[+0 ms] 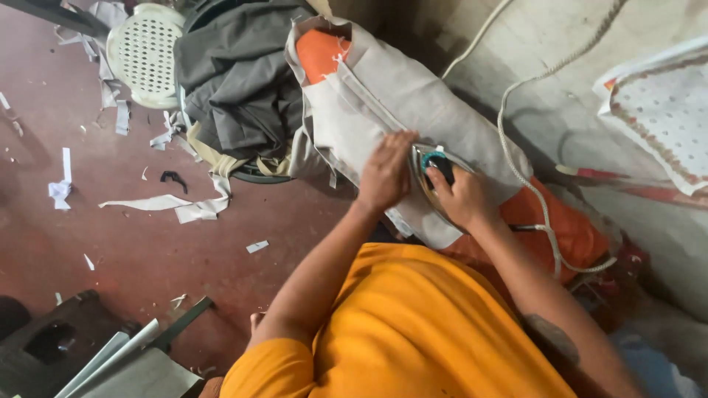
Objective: Smoothing and ironing a white fabric piece on a pressing board in a sewing factory.
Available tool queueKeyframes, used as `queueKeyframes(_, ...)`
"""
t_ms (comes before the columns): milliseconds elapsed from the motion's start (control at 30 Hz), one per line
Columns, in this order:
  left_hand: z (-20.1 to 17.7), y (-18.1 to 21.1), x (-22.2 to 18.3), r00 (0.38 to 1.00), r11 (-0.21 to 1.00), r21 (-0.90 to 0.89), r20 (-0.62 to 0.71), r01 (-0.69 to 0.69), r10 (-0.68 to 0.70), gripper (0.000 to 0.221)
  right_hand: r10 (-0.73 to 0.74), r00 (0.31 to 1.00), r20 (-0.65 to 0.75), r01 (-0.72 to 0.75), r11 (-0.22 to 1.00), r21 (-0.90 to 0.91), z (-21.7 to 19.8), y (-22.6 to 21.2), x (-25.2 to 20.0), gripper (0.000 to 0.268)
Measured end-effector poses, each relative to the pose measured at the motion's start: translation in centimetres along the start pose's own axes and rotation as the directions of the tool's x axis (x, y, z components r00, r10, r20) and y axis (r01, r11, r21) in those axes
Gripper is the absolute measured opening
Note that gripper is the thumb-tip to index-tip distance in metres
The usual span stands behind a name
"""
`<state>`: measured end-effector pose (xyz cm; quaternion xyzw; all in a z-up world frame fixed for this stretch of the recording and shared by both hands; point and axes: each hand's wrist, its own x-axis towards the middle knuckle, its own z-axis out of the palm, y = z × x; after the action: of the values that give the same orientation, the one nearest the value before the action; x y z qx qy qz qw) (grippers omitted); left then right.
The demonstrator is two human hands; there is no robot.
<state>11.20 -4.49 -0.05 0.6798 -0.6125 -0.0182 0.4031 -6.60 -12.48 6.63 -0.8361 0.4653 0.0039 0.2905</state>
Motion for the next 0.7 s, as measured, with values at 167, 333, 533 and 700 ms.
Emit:
queueKeyframes(167, -0.1, 2.6, -2.0, 0.993, 0.984, 0.176, 0.118, -0.008, -0.013, 0.060, 0.093, 0.992, 0.084, -0.092, 0.996, -0.009, -3.1, 0.2, -3.9, 0.072)
queueKeyframes(333, -0.3, 1.6, -2.5, 0.983, 0.975, 0.219, 0.182, -0.046, 0.006, 0.061, 0.133, 0.985, 0.113, -0.135, 0.991, 0.013, -3.4, 3.1, -7.1, 0.075)
queueKeyframes(533, -1.2, 2.4, -3.0, 0.973, 0.969, 0.232, 0.230, -0.084, 0.030, 0.067, 0.215, 0.961, 0.171, -0.219, 0.976, 0.003, -5.4, 4.5, -11.5, 0.075)
queueKeyframes(700, -0.7, 2.1, -3.1, 0.975, 0.960, 0.270, 0.221, -0.070, 0.008, 0.072, 0.212, 0.976, 0.046, -0.214, 0.977, 0.024, -3.9, 7.2, -12.0, 0.064)
